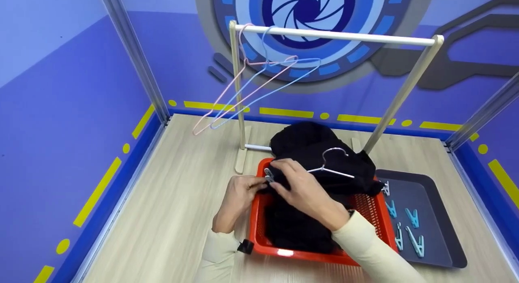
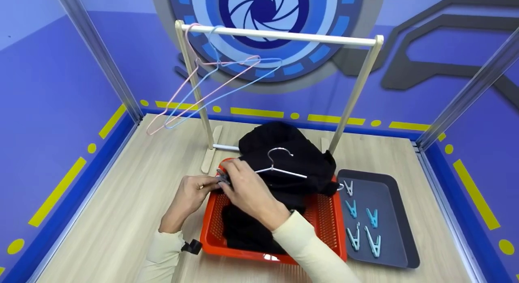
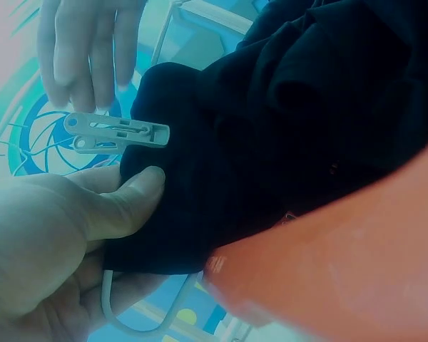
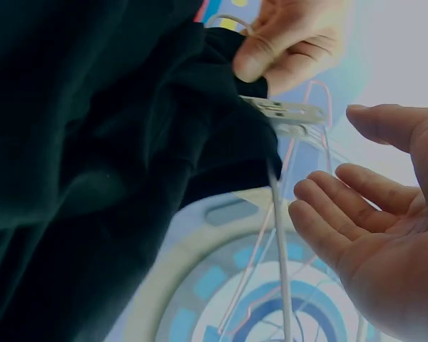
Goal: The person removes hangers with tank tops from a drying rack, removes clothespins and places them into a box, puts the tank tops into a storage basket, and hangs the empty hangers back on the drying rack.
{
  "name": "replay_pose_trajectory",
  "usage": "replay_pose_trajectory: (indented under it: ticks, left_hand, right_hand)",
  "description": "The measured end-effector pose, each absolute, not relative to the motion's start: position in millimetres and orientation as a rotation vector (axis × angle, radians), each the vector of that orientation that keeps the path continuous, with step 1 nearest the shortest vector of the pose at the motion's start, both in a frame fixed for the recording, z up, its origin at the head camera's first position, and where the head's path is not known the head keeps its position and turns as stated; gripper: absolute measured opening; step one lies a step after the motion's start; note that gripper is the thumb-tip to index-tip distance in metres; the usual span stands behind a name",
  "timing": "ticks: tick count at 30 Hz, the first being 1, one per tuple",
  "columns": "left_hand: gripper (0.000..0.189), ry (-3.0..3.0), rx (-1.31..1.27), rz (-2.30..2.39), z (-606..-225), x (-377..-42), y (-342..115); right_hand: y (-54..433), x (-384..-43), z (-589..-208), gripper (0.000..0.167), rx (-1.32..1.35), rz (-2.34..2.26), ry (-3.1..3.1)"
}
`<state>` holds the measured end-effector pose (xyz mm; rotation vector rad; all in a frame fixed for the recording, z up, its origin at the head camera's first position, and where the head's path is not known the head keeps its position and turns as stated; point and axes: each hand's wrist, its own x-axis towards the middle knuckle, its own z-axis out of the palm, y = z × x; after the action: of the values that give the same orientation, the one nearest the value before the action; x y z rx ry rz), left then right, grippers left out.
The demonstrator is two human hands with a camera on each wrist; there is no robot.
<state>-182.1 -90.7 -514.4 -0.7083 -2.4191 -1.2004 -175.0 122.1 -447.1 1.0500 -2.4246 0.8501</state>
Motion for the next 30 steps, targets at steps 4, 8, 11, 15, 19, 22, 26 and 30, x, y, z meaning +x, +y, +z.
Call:
replay_pose_trajectory:
  ticks: [4,8,11,15,19,22,26,30]
  left_hand:
    - [0.011,-2.418,-0.7,-1.22,-515,-181,-91]
    - [0.011,-2.409,-0.695,-1.234,-517,-181,-91]
    - [0.009,-2.409,-0.687,-1.249,-517,-180,-92]
    - [0.005,-2.407,-0.686,-1.249,-516,-180,-92]
    - [0.006,-2.397,-0.69,-1.231,-516,-181,-92]
    - [0.009,-2.39,-0.698,-1.237,-517,-181,-92]
    - [0.011,-2.387,-0.712,-1.259,-517,-181,-93]
    - [0.013,-2.395,-0.712,-1.275,-517,-180,-93]
  right_hand:
    - [115,-182,-453,0.047,1.053,0.8,-2.487]
    - [110,-185,-460,0.045,1.069,0.753,-2.5]
    - [107,-187,-463,0.036,1.081,0.748,-2.48]
    - [106,-190,-463,0.023,1.093,0.85,-2.454]
    - [107,-193,-461,0.021,1.133,0.962,-2.427]
    - [107,-194,-461,0.022,1.153,1.003,-2.405]
    - [108,-193,-462,0.017,1.152,1.06,-2.365]
    - [109,-193,-464,0.014,1.135,1.113,-2.322]
